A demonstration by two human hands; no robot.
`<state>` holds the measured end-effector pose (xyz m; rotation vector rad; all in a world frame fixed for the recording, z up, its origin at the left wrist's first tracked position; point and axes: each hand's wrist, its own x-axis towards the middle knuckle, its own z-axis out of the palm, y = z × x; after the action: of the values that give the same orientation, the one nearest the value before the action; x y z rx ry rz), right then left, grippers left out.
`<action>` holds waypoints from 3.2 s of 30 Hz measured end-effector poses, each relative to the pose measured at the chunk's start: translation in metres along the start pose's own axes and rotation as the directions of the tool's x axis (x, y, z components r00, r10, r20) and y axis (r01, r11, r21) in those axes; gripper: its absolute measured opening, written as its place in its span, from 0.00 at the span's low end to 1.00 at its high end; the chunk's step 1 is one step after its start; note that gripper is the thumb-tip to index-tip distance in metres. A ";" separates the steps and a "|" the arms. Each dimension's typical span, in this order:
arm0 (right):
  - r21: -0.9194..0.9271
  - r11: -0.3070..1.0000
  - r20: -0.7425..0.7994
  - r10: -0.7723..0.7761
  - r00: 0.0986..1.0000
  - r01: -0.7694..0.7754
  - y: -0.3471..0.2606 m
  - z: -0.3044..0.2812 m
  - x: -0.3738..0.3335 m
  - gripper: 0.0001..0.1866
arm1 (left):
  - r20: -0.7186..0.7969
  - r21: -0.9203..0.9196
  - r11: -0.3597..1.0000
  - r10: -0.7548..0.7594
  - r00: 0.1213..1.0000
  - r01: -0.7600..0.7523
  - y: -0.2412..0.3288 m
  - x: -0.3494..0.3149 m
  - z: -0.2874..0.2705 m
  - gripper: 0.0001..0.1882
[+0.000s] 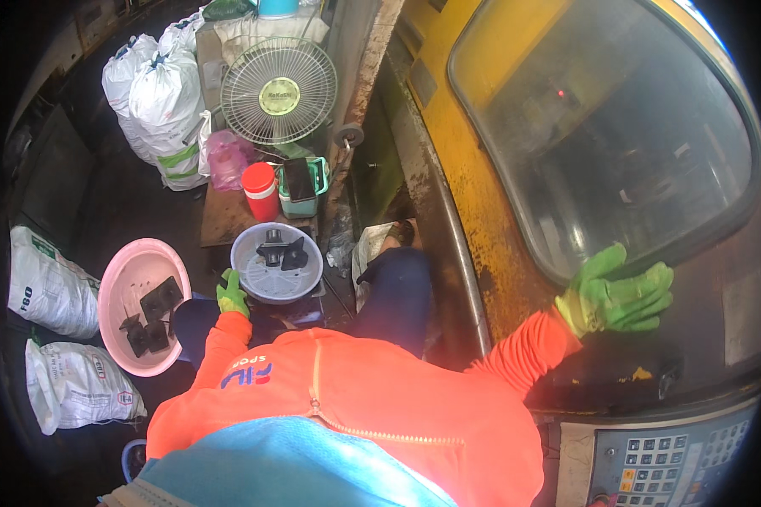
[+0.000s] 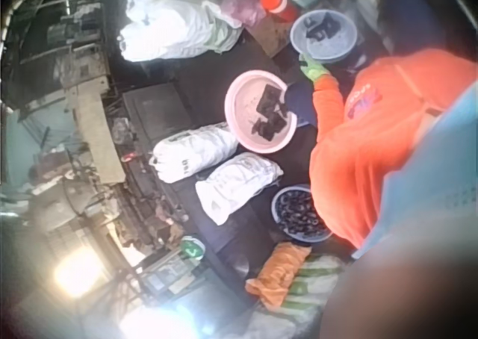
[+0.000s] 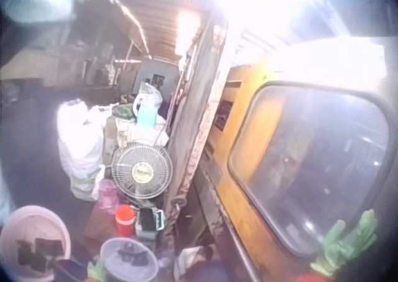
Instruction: The person sits on the floor and repeatedly cleans small dark metal parts using a cloth. They pick each part from a blue basket, wipe it thoroughly, and place it into a pink basin. The process is repeated for multiple parts throughout the clip.
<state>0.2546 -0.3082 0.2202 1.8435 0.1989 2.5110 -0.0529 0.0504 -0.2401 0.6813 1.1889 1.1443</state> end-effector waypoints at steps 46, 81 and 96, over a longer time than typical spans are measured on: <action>-0.007 0.995 0.073 -0.102 0.992 0.103 0.019 -0.008 -0.016 0.20 | 0.049 0.341 0.810 -0.522 0.852 0.477 -0.047 0.018 -0.008 0.16; 0.074 0.997 0.142 -0.013 0.990 0.002 0.024 -0.008 -0.021 0.21 | 0.020 0.412 0.765 -0.550 0.835 0.495 -0.048 0.017 -0.011 0.22; 0.307 0.947 -0.016 -0.090 0.996 0.090 0.023 -0.014 -0.004 0.19 | 0.023 -0.140 0.888 -0.439 0.898 0.438 0.013 0.007 0.010 0.19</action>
<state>0.2439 -0.3322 0.2154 1.8782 0.6954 2.5368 -0.0483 0.0629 -0.2282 0.2737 1.1804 0.8364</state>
